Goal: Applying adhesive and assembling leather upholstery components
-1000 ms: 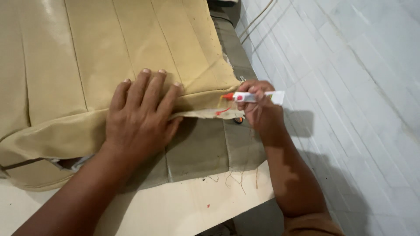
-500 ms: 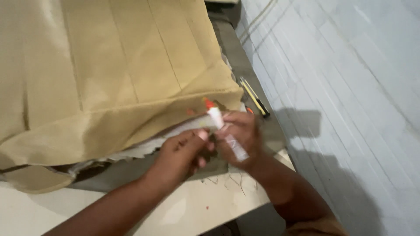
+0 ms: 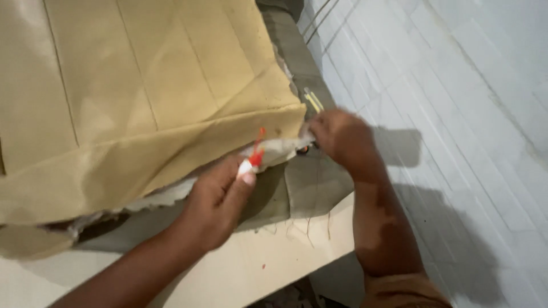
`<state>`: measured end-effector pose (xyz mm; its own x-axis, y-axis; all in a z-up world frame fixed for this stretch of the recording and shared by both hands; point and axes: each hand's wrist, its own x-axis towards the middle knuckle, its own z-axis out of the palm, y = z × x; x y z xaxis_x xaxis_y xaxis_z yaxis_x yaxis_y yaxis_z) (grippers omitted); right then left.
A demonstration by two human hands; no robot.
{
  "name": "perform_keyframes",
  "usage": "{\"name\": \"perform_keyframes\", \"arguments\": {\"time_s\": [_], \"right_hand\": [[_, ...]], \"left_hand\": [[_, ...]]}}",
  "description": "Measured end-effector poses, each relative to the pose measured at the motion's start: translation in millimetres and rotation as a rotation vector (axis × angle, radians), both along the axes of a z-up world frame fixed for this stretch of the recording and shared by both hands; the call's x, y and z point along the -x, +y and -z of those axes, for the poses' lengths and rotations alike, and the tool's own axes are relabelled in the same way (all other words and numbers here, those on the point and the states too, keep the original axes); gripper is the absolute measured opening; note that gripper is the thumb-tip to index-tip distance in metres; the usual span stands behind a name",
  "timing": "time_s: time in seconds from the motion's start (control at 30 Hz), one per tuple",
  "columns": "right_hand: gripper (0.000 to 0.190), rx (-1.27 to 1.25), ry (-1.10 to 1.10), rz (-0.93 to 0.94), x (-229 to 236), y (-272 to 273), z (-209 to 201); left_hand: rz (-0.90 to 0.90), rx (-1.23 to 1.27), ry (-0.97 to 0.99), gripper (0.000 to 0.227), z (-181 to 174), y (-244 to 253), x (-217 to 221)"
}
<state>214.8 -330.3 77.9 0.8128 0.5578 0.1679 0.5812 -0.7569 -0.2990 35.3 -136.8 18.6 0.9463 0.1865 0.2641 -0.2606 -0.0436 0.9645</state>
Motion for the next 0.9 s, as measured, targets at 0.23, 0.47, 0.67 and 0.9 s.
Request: {"name": "perform_keyframes", "arguments": {"time_s": [0.23, 0.47, 0.67, 0.9], "right_hand": [[0.01, -0.182, 0.279, 0.123, -27, -21, 39], [0.009, -1.057, 0.965, 0.085, -81, -15, 110], [0.007, -1.25, 1.085, 0.175, -70, 1, 106], [0.006, -1.328, 1.121, 0.092, -66, 3, 109]], "left_hand": [[0.017, -0.236, -0.103, 0.026, -18, -14, -20], [-0.131, -0.287, -0.109, 0.028, 18, -29, -111], [-0.41, -0.562, -0.143, 0.025, 32, -34, -123], [-0.485, -0.825, -0.154, 0.023, 36, -30, -120]]}}
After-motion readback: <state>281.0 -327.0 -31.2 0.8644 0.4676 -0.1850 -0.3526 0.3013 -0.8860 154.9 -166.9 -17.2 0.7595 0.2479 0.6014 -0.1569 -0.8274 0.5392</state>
